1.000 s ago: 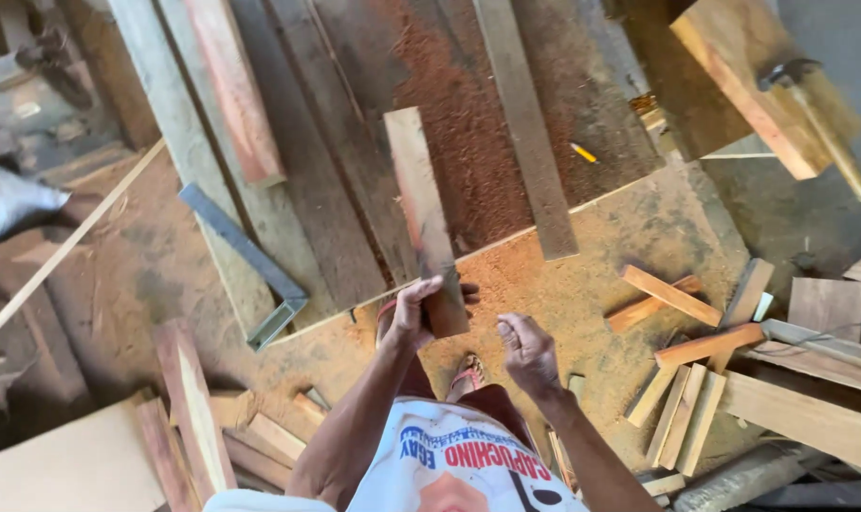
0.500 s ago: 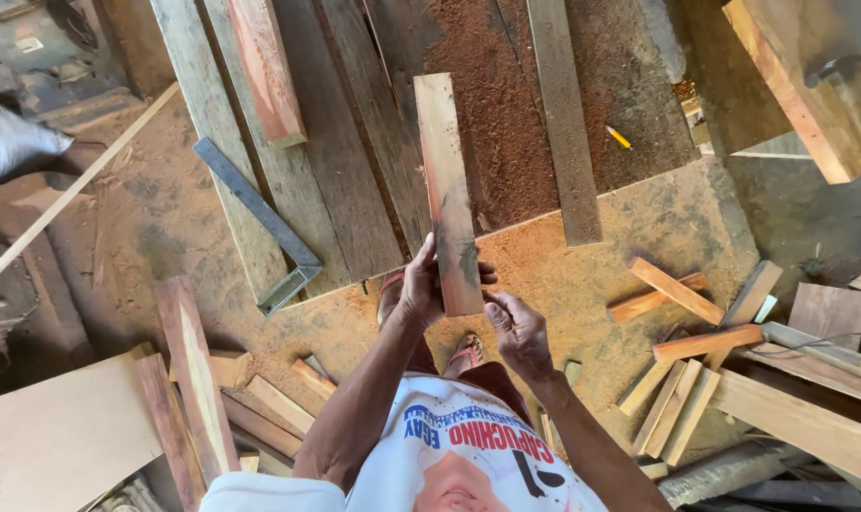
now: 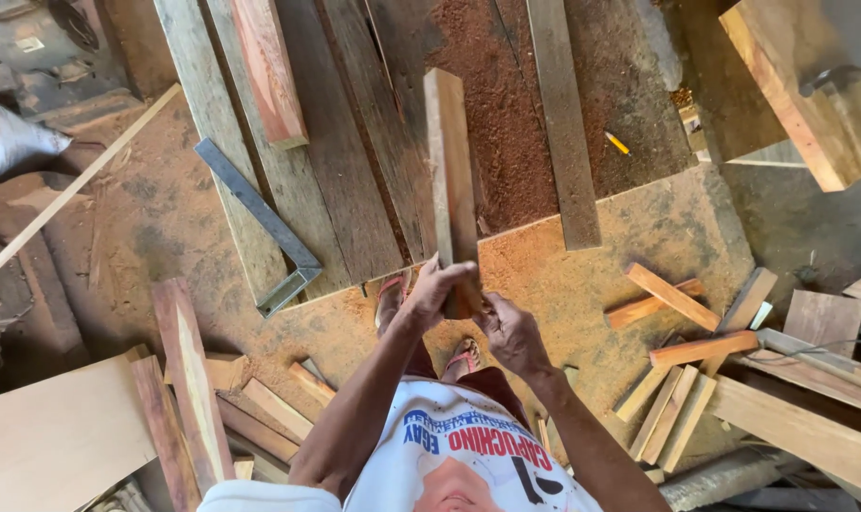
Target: Measure, mark, inspect, and saw a wooden frame component for furniture reupholstery reconstruction.
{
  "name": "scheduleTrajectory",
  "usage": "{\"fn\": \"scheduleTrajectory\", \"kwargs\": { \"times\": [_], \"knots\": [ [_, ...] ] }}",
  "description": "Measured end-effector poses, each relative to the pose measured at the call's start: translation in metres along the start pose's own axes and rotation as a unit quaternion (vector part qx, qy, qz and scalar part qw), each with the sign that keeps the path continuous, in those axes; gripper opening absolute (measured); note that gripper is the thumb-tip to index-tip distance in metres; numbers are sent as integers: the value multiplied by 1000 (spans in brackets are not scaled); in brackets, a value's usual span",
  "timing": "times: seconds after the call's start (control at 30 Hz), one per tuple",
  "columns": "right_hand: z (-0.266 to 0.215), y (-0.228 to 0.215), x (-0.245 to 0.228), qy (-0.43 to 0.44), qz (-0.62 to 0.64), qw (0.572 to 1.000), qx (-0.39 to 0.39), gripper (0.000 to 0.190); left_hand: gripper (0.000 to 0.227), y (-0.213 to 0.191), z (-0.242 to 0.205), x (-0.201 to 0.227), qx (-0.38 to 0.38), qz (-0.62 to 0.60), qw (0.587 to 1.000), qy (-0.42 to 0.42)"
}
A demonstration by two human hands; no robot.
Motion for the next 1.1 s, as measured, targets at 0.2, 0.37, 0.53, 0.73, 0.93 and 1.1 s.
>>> {"fn": "scheduleTrajectory", "kwargs": {
  "times": [0.2,0.37,0.53,0.73,0.93,1.1],
  "knots": [
    [40,-32,34,-124,-233,964,14,40,97,2,-45,30,257,383,887,6],
    [90,-108,-59,-264,-329,899,120,56,99,-13,-72,39,246,563,733,292],
    [105,-134,-58,-425,-511,747,-26,50,94,10,-98,71,25,691,693,206],
    [81,-185,54,-200,-452,869,27,45,53,-10,-135,195,289,598,617,423],
    [137,-259,156,69,-219,946,229,52,37,-188,-101,204,424,372,802,198],
    [169,-312,241,152,-197,941,228,57,35,-228,-63,232,459,383,765,241]
  ]
}}
Point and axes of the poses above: each hand's wrist, its own z-axis towards the middle knuckle, its own y-axis out of the palm, x = y × z, the point moved 6 cm from there along z, towards the middle knuckle, and after that the axes turned 9 degrees about -y, right-handed, at the moved point
